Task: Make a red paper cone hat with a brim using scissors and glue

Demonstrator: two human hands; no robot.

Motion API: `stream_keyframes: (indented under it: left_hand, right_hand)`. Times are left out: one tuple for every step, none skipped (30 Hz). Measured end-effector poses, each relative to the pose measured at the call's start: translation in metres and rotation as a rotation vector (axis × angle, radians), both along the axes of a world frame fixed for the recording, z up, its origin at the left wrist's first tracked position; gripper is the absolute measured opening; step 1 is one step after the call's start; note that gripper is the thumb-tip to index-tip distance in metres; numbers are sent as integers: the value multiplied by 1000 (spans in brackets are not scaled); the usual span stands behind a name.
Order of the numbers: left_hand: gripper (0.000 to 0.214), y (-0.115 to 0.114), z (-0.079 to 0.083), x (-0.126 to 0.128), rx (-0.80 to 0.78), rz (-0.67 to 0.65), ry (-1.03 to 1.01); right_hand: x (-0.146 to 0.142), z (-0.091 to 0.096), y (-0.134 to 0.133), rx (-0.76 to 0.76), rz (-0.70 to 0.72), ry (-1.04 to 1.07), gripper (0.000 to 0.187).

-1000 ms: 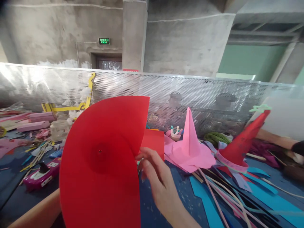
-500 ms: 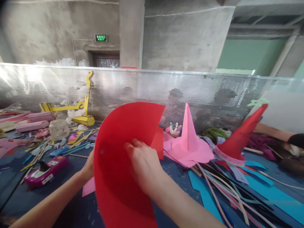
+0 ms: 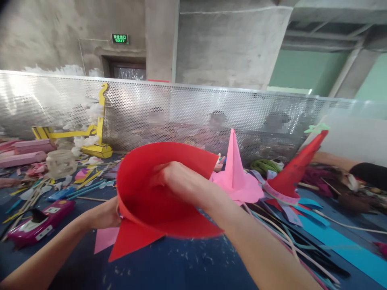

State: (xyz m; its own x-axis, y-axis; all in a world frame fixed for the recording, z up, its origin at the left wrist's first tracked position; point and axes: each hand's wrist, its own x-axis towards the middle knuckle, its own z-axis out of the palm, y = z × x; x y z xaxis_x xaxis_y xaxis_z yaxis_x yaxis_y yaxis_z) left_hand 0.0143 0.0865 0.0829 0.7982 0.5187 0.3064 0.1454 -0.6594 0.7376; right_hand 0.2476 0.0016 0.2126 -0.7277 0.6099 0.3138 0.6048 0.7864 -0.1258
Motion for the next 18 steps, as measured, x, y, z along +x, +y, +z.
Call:
stream_keyframes:
  left_hand:
    - [52, 0, -2, -1, -4, -12, -11]
    - [50, -1, -3, -2, -3, -10, -34]
    - [50, -1, -5, -2, 2, 1, -63]
    - [52, -2, -7, -2, 8, 17, -88]
    - [54, -2, -8, -2, 13, 28, -100]
    - [55, -3, -9, -1, 15, 32, -104]
    - [56, -4, -9, 0, 12, 30, -105]
    - [56, -5, -8, 2, -3, 33, -109]
    - [57, -6, -8, 3, -31, 37, -117]
    - [57, -7, -7, 5, -66, 46, -134]
    - [54, -7, -6, 6, -103, 64, -155]
    - [50, -7, -6, 7, -134, 91, -181]
    - [45, -7, -5, 8, -152, 122, -206]
    - [41, -7, -5, 9, -159, 148, -236]
    - [38, -6, -6, 9, -165, 162, -275]
    - [37, -4, -7, 8, -176, 171, -322]
    - [37, -2, -8, 8, -192, 174, -372]
    - [38, 1, -9, 7, -208, 178, -419]
  right_hand:
    - [-1, 3, 0, -35, 20, 9, 42]
    - [-2, 5, 1, -63, 29, 21, 42]
    - [-3, 6, 1, -76, 25, 44, 42]
    - [-3, 5, 2, -84, 23, 67, 42]
    - [-3, 4, 3, -85, 33, 85, 42]
    - [-2, 2, 5, -75, 49, 97, 40]
    - [-1, -1, 6, -67, 69, 103, 37]
    - [0, -2, 7, -62, 81, 107, 32]
    - [1, -3, 7, -59, 79, 112, 27]
    - [2, -3, 6, -67, 65, 108, 24]
    - [3, -2, 5, -66, 35, 115, 22]
    - [5, 0, 2, -54, -3, 135, 21]
    - [6, 1, -2, -26, -47, 176, 20]
    - [9, 3, -6, 21, -99, 252, 19]
    - [11, 3, -12, 79, -154, 369, 19]
    - [14, 2, -17, 138, -214, 522, 18]
    - [17, -2, -21, 193, -268, 697, 18]
    - [20, -8, -25, 226, -309, 873, 17]
